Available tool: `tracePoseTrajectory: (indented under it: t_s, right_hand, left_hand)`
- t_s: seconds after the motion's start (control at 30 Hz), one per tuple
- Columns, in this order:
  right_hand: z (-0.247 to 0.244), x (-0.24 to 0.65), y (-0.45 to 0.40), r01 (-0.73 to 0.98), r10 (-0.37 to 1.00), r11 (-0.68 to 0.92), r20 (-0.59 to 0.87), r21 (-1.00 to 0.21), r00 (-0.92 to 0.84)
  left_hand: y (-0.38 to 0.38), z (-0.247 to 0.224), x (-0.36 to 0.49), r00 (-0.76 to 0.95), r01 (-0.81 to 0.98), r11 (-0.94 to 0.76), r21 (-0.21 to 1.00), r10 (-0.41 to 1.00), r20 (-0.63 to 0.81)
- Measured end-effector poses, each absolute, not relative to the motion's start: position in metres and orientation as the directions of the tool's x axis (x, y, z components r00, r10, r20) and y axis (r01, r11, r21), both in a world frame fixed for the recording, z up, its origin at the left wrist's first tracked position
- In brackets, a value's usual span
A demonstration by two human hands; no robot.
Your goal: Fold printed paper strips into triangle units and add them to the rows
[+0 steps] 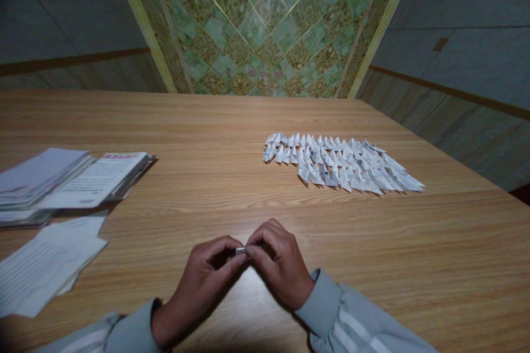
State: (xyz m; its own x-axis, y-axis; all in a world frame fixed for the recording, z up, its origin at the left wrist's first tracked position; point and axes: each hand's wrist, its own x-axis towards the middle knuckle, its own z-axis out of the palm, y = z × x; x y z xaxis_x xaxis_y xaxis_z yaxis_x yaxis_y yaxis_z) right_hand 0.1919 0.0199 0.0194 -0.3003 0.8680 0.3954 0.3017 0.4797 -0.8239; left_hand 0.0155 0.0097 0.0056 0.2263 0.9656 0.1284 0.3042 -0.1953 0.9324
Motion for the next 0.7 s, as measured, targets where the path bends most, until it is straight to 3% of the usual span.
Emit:
tracePoseTrajectory:
  t_s: [0.33, 0.53, 0.7]
  right_hand:
    - [0.0191, 0.1923, 0.0214, 0.307, 0.854, 0.483, 0.364, -0.82, -0.371]
    - [0.0178, 0.1952, 0.0218, 0.28, 0.892, 0.417, 0.332, -0.865, -0.306]
    - [0.0192, 0.1972, 0.0231, 0.283, 0.859, 0.473, 0.366, -0.834, -0.357]
  left_hand:
    - [0.0081, 0.0022, 0.0158, 0.306, 0.315, -0.345, 0.884, 0.919, 0.249]
    - [0.0133, 0.0035, 0.014, 0.193, 0.274, -0.262, 0.925, 0.957, 0.214]
    - [0.0136, 0.0024, 0.0111, 0.173, 0.3, -0.37, 0.879, 0.928, 0.331]
